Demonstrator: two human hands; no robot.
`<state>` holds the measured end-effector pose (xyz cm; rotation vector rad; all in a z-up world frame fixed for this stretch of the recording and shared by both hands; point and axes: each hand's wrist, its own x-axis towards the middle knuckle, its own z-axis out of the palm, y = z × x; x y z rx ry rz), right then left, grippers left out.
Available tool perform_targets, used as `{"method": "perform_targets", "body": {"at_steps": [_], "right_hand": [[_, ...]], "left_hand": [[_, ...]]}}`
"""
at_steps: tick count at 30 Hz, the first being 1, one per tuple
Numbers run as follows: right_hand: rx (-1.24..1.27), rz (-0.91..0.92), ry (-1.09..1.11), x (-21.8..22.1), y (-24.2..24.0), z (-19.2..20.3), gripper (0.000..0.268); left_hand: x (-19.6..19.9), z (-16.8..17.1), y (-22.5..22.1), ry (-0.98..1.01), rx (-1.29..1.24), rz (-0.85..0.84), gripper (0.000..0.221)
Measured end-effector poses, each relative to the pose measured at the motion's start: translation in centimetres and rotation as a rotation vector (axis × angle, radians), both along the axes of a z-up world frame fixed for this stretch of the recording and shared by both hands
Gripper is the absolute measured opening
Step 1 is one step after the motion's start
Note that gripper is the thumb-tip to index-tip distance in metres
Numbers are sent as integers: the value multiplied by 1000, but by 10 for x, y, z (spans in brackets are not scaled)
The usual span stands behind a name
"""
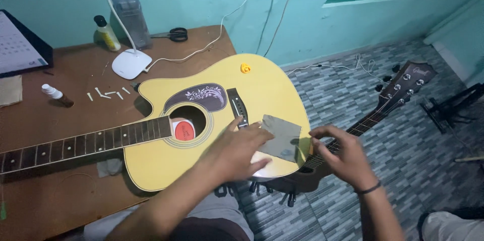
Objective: The person wipes the body and neck of an acoustic guitar with a cloth.
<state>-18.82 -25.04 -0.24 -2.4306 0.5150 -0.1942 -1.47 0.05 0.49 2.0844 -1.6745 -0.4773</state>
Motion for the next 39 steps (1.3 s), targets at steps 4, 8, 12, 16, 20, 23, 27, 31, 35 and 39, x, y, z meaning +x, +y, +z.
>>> {"method": "perform_targets", "body": {"at_steps": [4,8,12,16,20,23,27,31,35,39], "right_hand": [[-21,-9,276,15,51,17,33],[-390,346,13,-1,51,-5,38],[-208,156,85,12,56,-12,51],[-231,284,195,44,76,-15,75],[-306,376,362,58,83,-18,89],[-302,325,486,60,107,-8,97],[-458,562,304,34,143,-28,99],[-202,487,230,40,107,-24,100],[-238,215,274,51,117,-21,82],[-623,506,126,35,174,-32,100]], "left_hand": [[-18,2,2,-74,149,-74,73],[-23,-28,16,-149,-32,-87,68],[-22,-15,42,-85,99,64,76],[-9,-74,76,-674,-62,375,166],[1,-63,82,-417,215,445,153],[2,-59,80,-391,272,442,137],[5,-57,78,-390,291,419,135],[6,-62,82,-417,276,414,134],[8,-63,82,-451,220,396,131],[7,-68,83,-488,179,406,131]]}}
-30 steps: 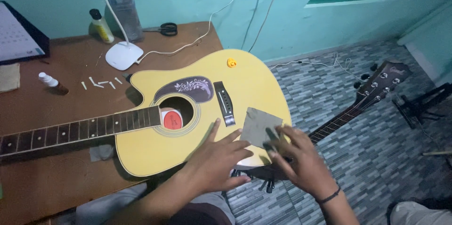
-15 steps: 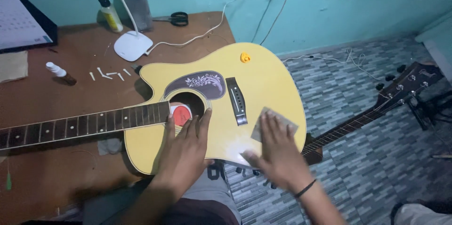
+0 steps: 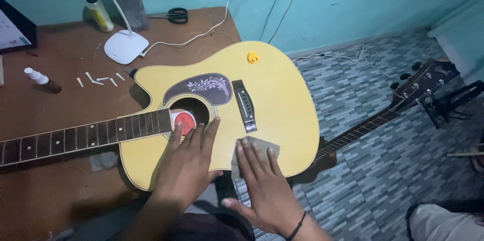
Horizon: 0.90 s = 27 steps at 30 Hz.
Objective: The person wipes the body and neck of an acoustic guitar with a cloth.
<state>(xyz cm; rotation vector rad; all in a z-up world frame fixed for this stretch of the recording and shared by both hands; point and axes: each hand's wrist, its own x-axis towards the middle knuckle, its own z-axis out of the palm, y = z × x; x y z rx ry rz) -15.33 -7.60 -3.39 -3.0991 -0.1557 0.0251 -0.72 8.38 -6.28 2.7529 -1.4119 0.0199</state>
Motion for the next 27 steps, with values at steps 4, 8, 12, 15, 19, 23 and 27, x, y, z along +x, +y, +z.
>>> {"method": "perform_targets", "body": {"at_steps": [4,8,12,15,19,23,27], "right_hand": [[535,-173,89,12,-40,22,105],[218,-482,263,13,-50,7,98],[-798,-82,-197,-2,1,-13,123],[461,-107,32,11,-17,18,99],[467,-584,164,23,-58,31,86],[192,-331,236,12,-57,5,105],[183,-171,386,43,-69,19,108]], "left_hand": [[0,-10,3,33,-36,-10,130],[1,-10,4,133,-53,-22,127],[0,-18,4,85,-70,-35,129],[-1,-20,6,13,-53,-28,130],[0,-15,8,35,-71,-44,127],[-2,-21,7,39,-43,-29,120],[-2,-26,7,-35,-70,-36,125]]}}
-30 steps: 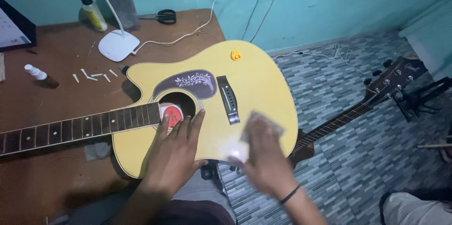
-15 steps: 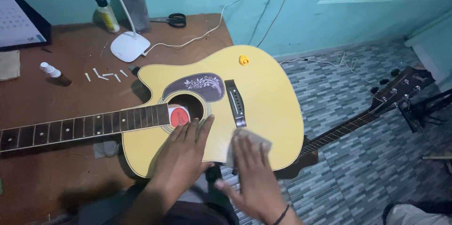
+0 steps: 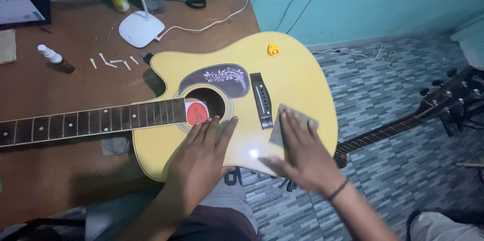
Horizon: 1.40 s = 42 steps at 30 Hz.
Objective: The person wipes the body and neck of an acoustic guitar with a cloth.
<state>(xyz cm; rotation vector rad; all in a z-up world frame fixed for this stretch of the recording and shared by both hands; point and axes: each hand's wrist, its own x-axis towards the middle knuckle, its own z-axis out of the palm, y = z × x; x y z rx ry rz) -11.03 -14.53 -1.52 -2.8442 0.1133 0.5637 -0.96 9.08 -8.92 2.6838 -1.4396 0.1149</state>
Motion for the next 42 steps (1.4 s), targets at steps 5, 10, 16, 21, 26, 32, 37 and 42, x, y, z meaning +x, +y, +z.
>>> {"method": "perform_targets", "body": {"at_steps": [5,10,16,21,26,32,37,42], "right_hand": [[42,169,-141,74,-34,-11,99],[94,292,-133,115,-45,-9,96],[23,185,-106,45,-5,-5,108],[-43,88,-126,-23,25,-14,105],[30,4,-24,-5,16,-6,99],[141,-64,-53,90,-13,-1,83],[86,-137,-82,111,-12,-15,88],[8,-80,-50,33,26,1,105]], "left_hand": [[-1,-1,0,-22,-28,12,122],[-4,-6,-1,8,-95,18,122],[-4,-7,0,17,-112,5,122],[-2,-1,2,96,-95,-27,113],[-1,4,0,184,-118,-28,111],[2,-1,-2,224,-153,-23,110],[-1,-2,-1,158,-166,-16,112],[-1,-2,1,128,-141,-36,111]]}}
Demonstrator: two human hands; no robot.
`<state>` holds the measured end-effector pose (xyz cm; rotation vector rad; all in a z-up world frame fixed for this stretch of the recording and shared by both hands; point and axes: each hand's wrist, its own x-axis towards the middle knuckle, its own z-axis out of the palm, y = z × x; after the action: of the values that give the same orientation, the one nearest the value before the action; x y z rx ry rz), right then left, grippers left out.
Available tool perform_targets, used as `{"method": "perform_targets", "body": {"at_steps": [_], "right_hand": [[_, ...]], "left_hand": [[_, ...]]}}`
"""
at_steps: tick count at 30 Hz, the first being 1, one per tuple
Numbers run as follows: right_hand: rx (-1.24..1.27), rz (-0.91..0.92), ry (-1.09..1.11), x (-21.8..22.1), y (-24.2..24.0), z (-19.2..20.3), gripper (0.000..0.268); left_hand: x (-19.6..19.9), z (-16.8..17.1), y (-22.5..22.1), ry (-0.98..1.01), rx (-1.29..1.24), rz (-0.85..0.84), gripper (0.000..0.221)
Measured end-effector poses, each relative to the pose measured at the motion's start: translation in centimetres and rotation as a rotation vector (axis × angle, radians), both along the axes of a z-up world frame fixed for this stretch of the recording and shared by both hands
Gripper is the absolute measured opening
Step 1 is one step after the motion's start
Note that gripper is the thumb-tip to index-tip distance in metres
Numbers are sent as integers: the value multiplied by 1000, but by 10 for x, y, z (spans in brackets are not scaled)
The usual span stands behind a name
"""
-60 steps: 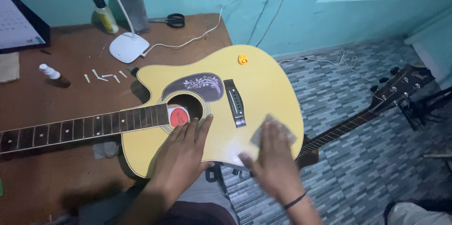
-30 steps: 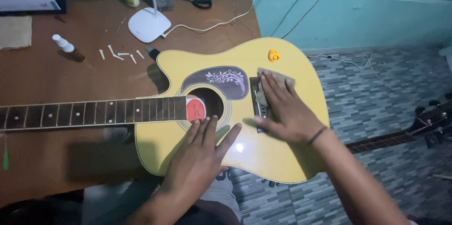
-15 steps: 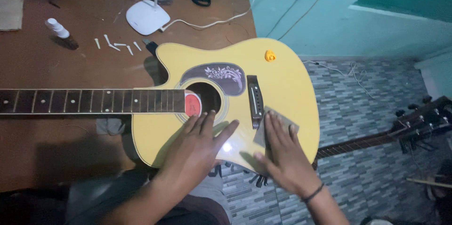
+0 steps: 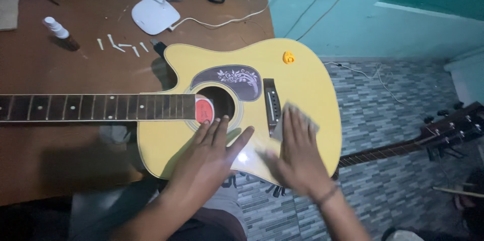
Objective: The person wipes the body and neck of an acoustic guitar with a cloth.
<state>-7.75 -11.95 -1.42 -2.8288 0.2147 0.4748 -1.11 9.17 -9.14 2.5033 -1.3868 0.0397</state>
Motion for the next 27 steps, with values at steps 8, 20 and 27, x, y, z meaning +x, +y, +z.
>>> {"method": "perform_targets", "body": {"at_steps": [8,20,27], "right_hand": [[-109,-250,-3,-91,-1,-15,98],[14,-136,20,120,-120,-12,100],[25,100,128,209,-75,-17,90]], "left_hand": [[7,11,4,1,44,-38,111],[9,9,-4,282,29,3,111],[-4,-19,-10,62,-57,48,103]]}}
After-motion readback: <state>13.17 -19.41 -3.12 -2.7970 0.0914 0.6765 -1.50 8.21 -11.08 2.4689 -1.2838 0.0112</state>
